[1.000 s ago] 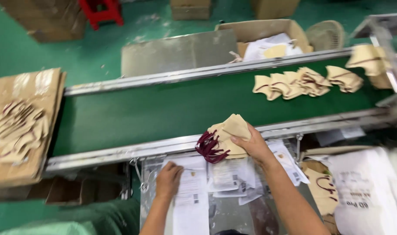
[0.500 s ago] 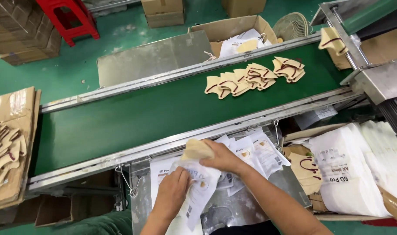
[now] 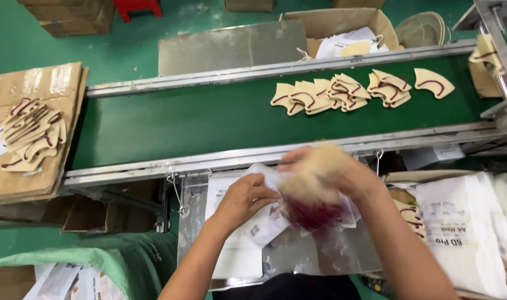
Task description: The person picks up face masks from a conveyor belt, stacks them, and places the stacks into printed plastic pouches.
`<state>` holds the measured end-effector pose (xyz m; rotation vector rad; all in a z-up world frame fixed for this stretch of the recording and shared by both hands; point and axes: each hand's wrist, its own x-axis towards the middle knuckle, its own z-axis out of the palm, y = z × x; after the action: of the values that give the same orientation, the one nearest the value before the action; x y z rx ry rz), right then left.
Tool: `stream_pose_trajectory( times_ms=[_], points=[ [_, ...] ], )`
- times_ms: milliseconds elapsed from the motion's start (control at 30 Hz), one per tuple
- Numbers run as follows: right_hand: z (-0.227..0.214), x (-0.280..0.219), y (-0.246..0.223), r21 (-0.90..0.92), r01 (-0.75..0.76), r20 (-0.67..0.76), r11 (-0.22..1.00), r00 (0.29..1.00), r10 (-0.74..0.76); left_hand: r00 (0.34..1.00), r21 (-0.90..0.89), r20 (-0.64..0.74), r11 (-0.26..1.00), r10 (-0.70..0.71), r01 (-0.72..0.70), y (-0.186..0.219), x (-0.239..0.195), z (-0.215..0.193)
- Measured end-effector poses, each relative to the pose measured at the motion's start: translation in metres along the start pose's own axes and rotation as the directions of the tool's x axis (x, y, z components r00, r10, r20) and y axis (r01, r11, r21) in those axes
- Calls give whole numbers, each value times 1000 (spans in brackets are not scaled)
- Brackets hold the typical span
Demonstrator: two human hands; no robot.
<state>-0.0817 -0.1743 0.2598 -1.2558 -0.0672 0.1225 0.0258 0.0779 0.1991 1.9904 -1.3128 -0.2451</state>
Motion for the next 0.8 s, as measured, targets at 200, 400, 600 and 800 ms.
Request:
stream_pose_trajectory(
  times_ms=[200,400,600,800],
  points=[
    [-63,20,77,-328,-162,-119,930,984,130,981,-318,-10,929,195,-188,14,-3,-3],
    [11,29,20,-868,-154,-224,471,970,-97,982,-107,-102,980,156,-167,20,3,12],
    [-43,4,22,-94,24,-100,995,994,-33,992,-24,-98,996,80,-82,1,-17,0],
    [-41,10,93,-60,-243,-86,968,967,238,992,-207,21,971,125,-118,0,-18,3]
  ],
)
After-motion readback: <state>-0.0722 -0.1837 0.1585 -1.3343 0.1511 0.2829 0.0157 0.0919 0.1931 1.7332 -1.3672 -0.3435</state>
